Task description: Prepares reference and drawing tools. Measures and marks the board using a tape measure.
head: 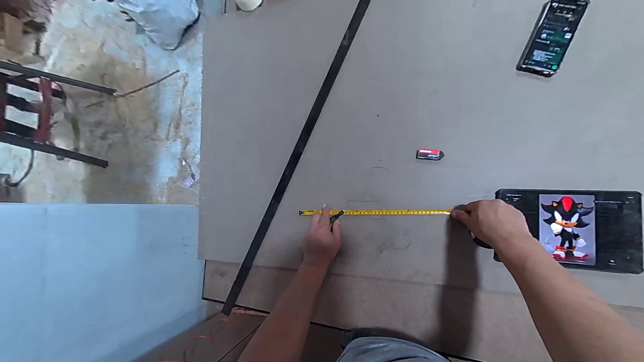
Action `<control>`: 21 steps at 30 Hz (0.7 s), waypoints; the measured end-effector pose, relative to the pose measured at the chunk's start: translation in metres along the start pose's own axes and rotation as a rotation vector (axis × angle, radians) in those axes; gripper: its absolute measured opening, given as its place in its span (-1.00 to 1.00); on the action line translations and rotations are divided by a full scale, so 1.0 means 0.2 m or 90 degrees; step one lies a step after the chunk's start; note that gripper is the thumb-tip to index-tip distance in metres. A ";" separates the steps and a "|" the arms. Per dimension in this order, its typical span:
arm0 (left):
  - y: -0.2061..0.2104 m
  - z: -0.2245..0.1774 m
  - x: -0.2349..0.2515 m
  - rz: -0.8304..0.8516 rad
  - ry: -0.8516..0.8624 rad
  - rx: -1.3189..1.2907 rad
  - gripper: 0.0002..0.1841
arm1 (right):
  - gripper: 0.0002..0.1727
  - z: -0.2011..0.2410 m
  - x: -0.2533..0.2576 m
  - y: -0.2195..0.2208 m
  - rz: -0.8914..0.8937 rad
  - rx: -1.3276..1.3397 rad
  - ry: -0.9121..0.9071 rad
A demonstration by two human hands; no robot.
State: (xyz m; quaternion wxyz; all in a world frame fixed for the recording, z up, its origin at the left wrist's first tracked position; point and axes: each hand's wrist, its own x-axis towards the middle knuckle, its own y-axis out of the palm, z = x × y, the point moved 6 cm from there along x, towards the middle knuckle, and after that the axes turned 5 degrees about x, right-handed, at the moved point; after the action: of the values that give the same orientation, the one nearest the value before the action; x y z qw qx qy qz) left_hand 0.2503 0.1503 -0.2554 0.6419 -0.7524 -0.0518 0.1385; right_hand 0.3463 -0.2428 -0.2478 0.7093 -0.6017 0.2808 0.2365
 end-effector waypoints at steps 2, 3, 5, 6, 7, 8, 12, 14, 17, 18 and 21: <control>-0.01 -0.01 -0.01 -0.025 0.002 -0.011 -0.41 | -0.43 -0.02 0.00 0.00 -0.004 0.005 -0.002; -0.01 -0.01 -0.02 -0.042 0.004 -0.010 -0.40 | -0.42 -0.01 0.01 0.01 -0.013 0.005 -0.012; 0.00 0.02 -0.04 -0.072 0.013 -0.006 -0.41 | -0.42 -0.01 0.01 0.02 -0.028 0.005 -0.031; 0.01 0.02 -0.05 -0.069 0.010 0.000 -0.41 | -0.43 -0.01 0.01 0.03 -0.034 0.007 -0.037; 0.02 0.03 -0.05 -0.055 0.002 0.003 -0.41 | -0.43 -0.02 0.02 0.03 -0.036 0.002 -0.041; 0.03 0.03 -0.05 -0.039 -0.006 0.002 -0.41 | -0.44 -0.02 0.02 0.03 -0.038 -0.001 -0.046; 0.04 0.05 -0.05 -0.025 0.008 0.000 -0.45 | -0.44 -0.05 0.06 0.04 -0.020 -0.008 -0.063; 0.05 0.06 -0.05 -0.032 0.019 -0.004 -0.46 | -0.45 -0.08 0.10 0.05 -0.005 -0.005 -0.086; 0.05 0.06 -0.04 -0.022 0.016 -0.018 -0.45 | -0.49 -0.10 0.13 0.07 -0.005 -0.003 -0.112; 0.06 0.06 -0.04 -0.016 0.010 -0.021 -0.44 | -0.50 -0.11 0.14 0.08 -0.005 -0.008 -0.112; 0.07 0.06 -0.03 -0.031 0.005 -0.016 -0.41 | -0.48 -0.12 0.15 0.09 -0.017 -0.008 -0.107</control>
State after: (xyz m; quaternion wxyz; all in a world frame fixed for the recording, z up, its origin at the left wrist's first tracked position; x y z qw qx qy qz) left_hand 0.2400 0.1587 -0.2704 0.6360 -0.7593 -0.0693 0.1189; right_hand 0.3542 -0.2638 -0.2838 0.7298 -0.5876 0.2109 0.2785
